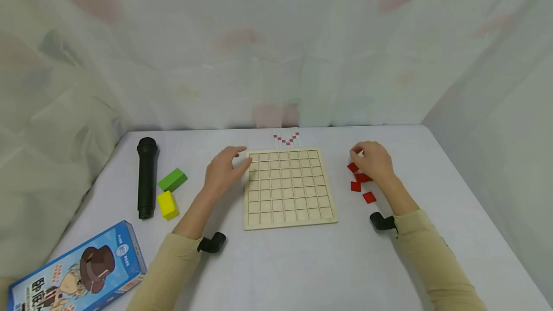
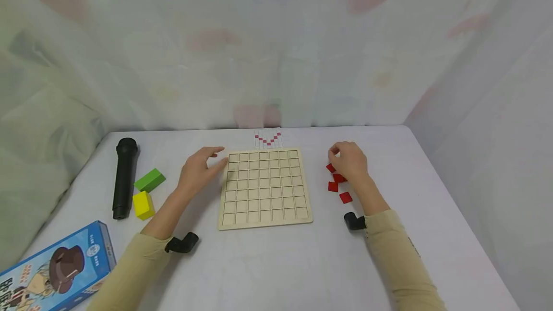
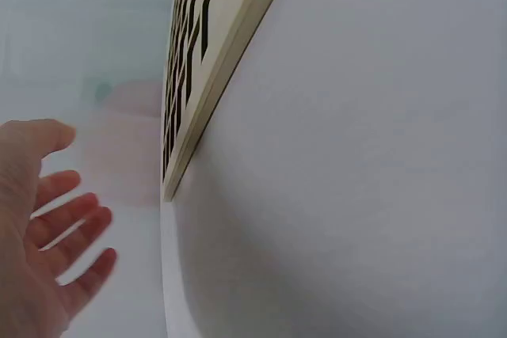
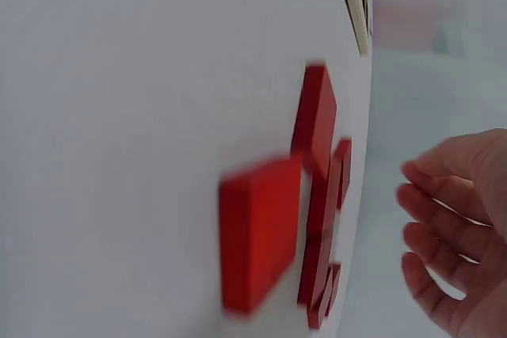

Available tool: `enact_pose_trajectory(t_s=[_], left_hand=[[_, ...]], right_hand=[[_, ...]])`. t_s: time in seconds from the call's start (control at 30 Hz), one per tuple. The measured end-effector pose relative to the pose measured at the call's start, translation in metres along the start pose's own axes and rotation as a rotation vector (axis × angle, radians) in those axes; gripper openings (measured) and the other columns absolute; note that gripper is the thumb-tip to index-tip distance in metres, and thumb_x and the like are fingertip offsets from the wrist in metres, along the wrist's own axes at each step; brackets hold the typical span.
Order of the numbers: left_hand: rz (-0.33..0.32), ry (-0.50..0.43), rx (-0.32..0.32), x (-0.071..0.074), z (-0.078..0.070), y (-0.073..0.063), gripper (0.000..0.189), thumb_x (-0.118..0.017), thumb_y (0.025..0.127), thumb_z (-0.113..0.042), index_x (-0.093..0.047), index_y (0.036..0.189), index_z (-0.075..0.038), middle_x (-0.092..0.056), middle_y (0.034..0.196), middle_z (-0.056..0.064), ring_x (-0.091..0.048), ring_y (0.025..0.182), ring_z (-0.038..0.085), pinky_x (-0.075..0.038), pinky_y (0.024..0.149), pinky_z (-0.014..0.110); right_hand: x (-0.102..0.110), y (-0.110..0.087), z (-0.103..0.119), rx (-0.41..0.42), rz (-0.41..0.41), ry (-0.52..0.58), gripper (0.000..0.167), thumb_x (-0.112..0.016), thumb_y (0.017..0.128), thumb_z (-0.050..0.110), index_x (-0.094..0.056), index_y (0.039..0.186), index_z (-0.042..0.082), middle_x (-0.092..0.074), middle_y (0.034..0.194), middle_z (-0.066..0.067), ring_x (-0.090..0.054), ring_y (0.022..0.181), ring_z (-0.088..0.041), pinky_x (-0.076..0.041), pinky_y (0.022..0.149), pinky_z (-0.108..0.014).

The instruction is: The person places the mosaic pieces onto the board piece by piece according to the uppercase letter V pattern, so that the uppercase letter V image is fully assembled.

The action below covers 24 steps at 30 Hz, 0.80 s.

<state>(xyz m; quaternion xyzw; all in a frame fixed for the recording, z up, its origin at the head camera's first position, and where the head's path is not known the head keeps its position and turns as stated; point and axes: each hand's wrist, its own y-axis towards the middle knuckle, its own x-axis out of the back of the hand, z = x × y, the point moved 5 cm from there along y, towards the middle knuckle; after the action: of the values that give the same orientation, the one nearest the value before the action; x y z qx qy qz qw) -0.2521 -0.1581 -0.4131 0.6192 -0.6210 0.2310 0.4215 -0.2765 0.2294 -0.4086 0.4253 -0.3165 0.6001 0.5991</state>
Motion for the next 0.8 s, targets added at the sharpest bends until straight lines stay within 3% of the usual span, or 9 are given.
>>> enact_pose_trajectory(t_s=[0.2,0.33,0.53,0.8], left_hand=[[0.298,0.02,-0.006,-0.021,0.001,-0.029,0.09,-0.065,0.087,-0.057,-0.031,0.152,-0.006,-0.033,0.153,0.019,-0.031,0.14,0.038,-0.035,0.106,0.059],[0.413,0.031,-0.03,-0.031,0.002,-0.043,0.11,-0.069,0.079,-0.064,-0.017,0.156,-0.004,-0.017,0.159,0.021,-0.018,0.145,0.038,-0.024,0.114,0.054],[0.487,0.06,-0.102,-0.032,-0.003,-0.055,0.123,-0.072,0.073,-0.068,-0.01,0.156,-0.001,-0.007,0.16,0.022,-0.007,0.147,0.038,-0.011,0.117,0.053],[0.514,0.093,-0.146,-0.033,-0.007,-0.058,0.128,-0.074,0.07,-0.069,-0.009,0.156,-0.001,-0.002,0.16,0.025,-0.002,0.146,0.042,-0.008,0.116,0.058]], right_hand=[[0.0,-0.012,-0.014,-0.076,0.164,0.013,0.023,-0.067,0.091,0.027,-0.07,0.099,0.006,-0.066,0.093,-0.011,-0.056,0.084,-0.029,-0.05,0.066,-0.039],[-0.004,-0.016,-0.015,-0.09,0.203,0.031,0.026,-0.071,0.087,0.029,-0.069,0.099,0.006,-0.064,0.092,-0.011,-0.057,0.084,-0.028,-0.049,0.064,-0.035],[-0.007,-0.018,-0.015,-0.088,0.191,0.051,0.025,-0.071,0.088,0.024,-0.067,0.102,0.004,-0.065,0.092,-0.013,-0.057,0.083,-0.028,-0.05,0.066,-0.037],[-0.012,-0.017,-0.012,-0.076,0.152,0.069,0.025,-0.072,0.088,0.025,-0.066,0.102,0.005,-0.065,0.093,-0.012,-0.055,0.081,-0.027,-0.048,0.065,-0.035]])
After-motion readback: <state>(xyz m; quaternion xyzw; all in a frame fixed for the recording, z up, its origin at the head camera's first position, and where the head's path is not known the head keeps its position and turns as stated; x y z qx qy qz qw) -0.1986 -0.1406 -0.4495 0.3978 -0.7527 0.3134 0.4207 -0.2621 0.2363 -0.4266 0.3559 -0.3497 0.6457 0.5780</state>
